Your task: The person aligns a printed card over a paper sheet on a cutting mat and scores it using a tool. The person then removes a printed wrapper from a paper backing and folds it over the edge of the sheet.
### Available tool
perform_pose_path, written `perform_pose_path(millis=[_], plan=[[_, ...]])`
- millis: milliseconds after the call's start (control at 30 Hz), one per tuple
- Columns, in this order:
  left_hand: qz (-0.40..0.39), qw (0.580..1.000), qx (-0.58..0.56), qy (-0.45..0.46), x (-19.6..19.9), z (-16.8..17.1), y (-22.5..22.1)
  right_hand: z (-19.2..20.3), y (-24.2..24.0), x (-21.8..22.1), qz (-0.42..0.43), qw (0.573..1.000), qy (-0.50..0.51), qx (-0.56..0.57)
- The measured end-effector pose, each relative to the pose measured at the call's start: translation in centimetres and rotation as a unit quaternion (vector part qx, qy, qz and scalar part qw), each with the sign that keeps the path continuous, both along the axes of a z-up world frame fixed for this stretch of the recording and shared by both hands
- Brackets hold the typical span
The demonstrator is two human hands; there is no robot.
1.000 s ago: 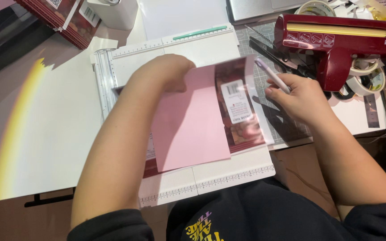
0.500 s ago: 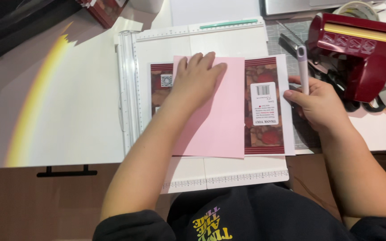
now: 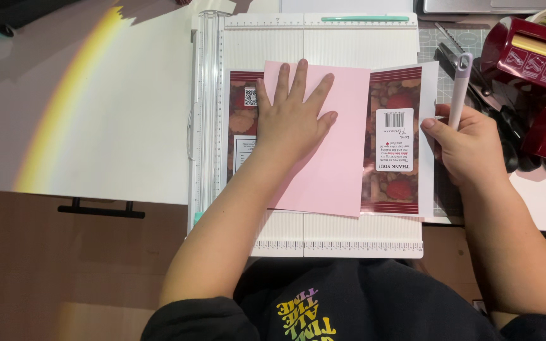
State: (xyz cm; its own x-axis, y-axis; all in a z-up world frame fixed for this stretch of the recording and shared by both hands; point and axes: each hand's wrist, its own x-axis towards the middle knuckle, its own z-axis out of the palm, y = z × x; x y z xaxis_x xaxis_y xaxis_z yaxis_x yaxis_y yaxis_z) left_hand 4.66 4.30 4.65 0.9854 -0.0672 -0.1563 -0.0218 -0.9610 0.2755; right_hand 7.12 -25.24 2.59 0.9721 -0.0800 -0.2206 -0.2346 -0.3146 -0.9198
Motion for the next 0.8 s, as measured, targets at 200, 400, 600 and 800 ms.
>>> perform_pose_path(millis=[200, 400, 600, 800], plan=[[0.009, 0.999, -0.006, -0.036, -0.1, -0.6, 0.0, 0.0, 0.2, -0.3, -0.001, 1.000, 0.000, -0.009], [0.025, 0.999, -0.004, -0.036, 0.1, -1.0, 0.2, 0.5, 0.8, -0.4, -0.009, 1.000, -0.004, 0.009], [0.111, 0.994, 0.003, 0.003, -0.7, 2.1, 0.9, 0.7, 1.0, -0.7, -0.010, 1.000, -0.014, -0.001], [0.176, 0.984, -0.023, 0.032, -1.4, 2.7, 1.2, 0.3, 0.8, -0.7, 0.004, 0.999, -0.027, 0.019]])
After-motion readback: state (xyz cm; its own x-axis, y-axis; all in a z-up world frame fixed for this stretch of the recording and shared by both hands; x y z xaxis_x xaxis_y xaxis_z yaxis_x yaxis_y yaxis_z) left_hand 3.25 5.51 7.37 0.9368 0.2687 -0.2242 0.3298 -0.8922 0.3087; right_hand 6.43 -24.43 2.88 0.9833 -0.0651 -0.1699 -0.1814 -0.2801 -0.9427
